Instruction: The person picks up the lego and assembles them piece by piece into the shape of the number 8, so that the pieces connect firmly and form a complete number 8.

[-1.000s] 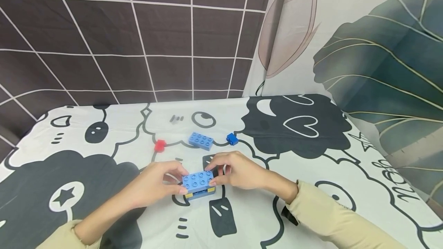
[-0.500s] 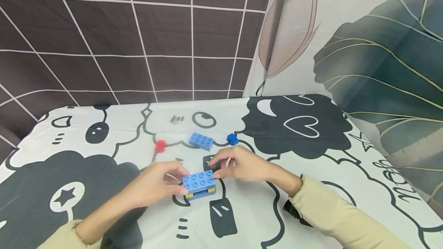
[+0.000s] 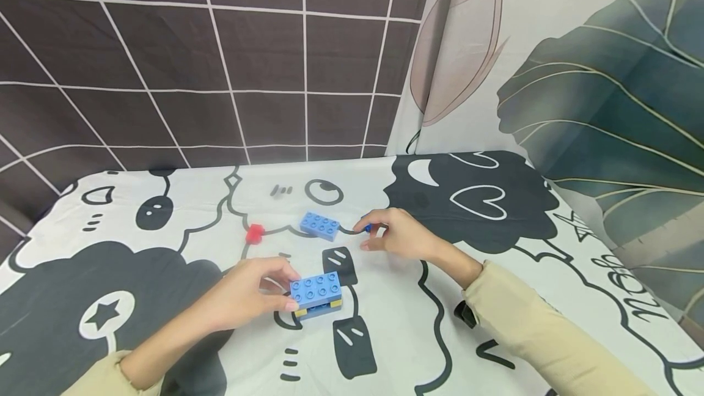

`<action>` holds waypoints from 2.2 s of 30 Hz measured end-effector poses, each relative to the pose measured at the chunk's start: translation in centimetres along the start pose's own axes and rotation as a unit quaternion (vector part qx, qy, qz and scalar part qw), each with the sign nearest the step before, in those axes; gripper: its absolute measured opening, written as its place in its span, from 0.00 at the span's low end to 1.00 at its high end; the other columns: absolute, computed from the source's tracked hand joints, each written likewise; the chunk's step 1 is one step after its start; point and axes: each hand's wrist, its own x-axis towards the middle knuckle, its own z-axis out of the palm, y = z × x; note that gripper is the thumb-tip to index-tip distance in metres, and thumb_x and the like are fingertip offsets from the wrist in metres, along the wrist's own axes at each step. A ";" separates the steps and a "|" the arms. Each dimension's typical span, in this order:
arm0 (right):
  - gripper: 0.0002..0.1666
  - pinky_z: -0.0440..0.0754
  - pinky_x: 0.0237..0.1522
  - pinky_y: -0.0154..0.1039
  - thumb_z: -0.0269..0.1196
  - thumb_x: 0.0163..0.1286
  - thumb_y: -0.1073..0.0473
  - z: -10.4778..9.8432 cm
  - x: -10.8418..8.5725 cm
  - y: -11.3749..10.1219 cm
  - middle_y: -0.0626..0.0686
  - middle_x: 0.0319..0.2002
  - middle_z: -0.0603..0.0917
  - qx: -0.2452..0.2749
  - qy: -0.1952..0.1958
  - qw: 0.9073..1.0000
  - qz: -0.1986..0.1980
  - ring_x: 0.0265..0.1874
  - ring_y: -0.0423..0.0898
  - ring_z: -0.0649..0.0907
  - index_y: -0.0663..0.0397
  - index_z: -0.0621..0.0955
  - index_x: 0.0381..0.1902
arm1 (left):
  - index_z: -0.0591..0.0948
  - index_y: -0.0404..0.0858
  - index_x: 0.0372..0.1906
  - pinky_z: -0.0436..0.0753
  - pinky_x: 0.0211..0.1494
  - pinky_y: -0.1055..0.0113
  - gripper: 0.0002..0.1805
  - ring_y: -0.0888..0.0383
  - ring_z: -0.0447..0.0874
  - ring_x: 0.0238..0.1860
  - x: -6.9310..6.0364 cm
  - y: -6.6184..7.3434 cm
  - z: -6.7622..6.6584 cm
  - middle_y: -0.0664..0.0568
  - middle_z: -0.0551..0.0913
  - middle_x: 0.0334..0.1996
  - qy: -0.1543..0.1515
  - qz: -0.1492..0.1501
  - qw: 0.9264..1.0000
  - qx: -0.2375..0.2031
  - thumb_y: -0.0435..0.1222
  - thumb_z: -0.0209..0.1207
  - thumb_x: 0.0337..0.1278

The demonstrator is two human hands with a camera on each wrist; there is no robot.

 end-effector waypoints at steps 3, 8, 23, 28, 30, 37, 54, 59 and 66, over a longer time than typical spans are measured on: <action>0.17 0.77 0.30 0.35 0.67 0.53 0.68 -0.2 0.2 0.6 0.57 0.36 0.80 -0.012 0.010 1.000 0.007 0.31 0.48 0.77 0.65 0.80 0.42 | 0.79 0.37 0.35 0.79 0.41 0.67 0.13 0.59 0.79 0.35 0.0 -0.1 0.0 0.56 0.81 0.30 0.000 0.000 1.000 0.002 0.33 0.69 0.40; 0.18 0.76 0.29 0.34 0.67 0.53 0.69 -0.4 0.6 1.4 0.58 0.41 0.81 -0.027 0.017 0.999 0.016 0.33 0.52 0.77 0.66 0.79 0.43 | 0.79 0.37 0.34 0.78 0.41 0.67 0.13 0.59 0.79 0.35 0.1 -0.2 0.2 0.56 0.81 0.29 0.000 -0.001 1.000 0.004 0.32 0.69 0.40; 0.23 0.76 0.45 0.49 0.67 0.51 0.71 -0.2 1.6 3.2 0.62 0.50 0.75 -0.013 0.007 0.997 0.070 0.44 0.54 0.77 0.67 0.78 0.47 | 0.79 0.38 0.34 0.79 0.42 0.66 0.12 0.59 0.78 0.35 0.2 -0.2 0.2 0.57 0.81 0.29 -0.002 -0.005 1.000 -0.004 0.32 0.69 0.40; 0.23 0.75 0.45 0.48 0.68 0.51 0.70 -0.1 1.8 3.6 0.61 0.48 0.75 -0.022 0.009 0.997 0.074 0.42 0.53 0.76 0.65 0.78 0.47 | 0.79 0.37 0.34 0.78 0.41 0.67 0.12 0.59 0.78 0.35 0.1 -0.2 0.1 0.57 0.80 0.29 -0.002 -0.004 1.000 -0.002 0.32 0.69 0.41; 0.23 0.75 0.45 0.48 0.68 0.51 0.70 -0.1 1.8 3.6 0.61 0.48 0.75 -0.025 0.009 0.997 0.078 0.42 0.54 0.76 0.65 0.78 0.48 | 0.79 0.37 0.34 0.78 0.41 0.67 0.12 0.59 0.78 0.35 0.1 -0.2 0.1 0.57 0.80 0.29 -0.002 -0.005 1.000 -0.001 0.32 0.69 0.40; 0.22 0.75 0.42 0.46 0.68 0.51 0.70 0.1 1.8 3.7 0.60 0.46 0.75 -0.031 0.008 0.996 0.088 0.39 0.53 0.75 0.66 0.79 0.47 | 0.79 0.37 0.34 0.79 0.42 0.66 0.13 0.58 0.79 0.35 0.2 -0.1 0.2 0.57 0.81 0.29 -0.002 -0.005 1.000 -0.001 0.32 0.69 0.40; 0.20 0.71 0.33 0.37 0.70 0.50 0.67 0.2 1.8 3.8 0.55 0.37 0.76 -0.051 0.021 0.994 0.097 0.31 0.49 0.73 0.64 0.81 0.44 | 0.79 0.37 0.34 0.78 0.41 0.68 0.13 0.58 0.79 0.35 0.3 -0.3 0.3 0.57 0.81 0.29 -0.001 -0.007 1.000 0.001 0.31 0.69 0.40; 0.20 0.71 0.33 0.37 0.69 0.50 0.68 0.3 1.9 3.8 0.55 0.37 0.76 -0.052 0.023 0.993 0.101 0.32 0.49 0.73 0.63 0.81 0.43 | 0.79 0.37 0.34 0.78 0.41 0.67 0.13 0.58 0.79 0.35 0.3 -0.3 0.2 0.57 0.81 0.29 -0.002 -0.006 1.000 0.002 0.32 0.69 0.40; 0.20 0.72 0.35 0.39 0.69 0.50 0.69 0.2 1.8 3.6 0.54 0.36 0.76 -0.052 0.019 0.994 0.099 0.32 0.49 0.73 0.62 0.81 0.43 | 0.79 0.37 0.34 0.78 0.42 0.67 0.12 0.58 0.79 0.35 0.3 -0.2 0.2 0.57 0.81 0.29 -0.003 -0.007 1.000 0.001 0.31 0.69 0.40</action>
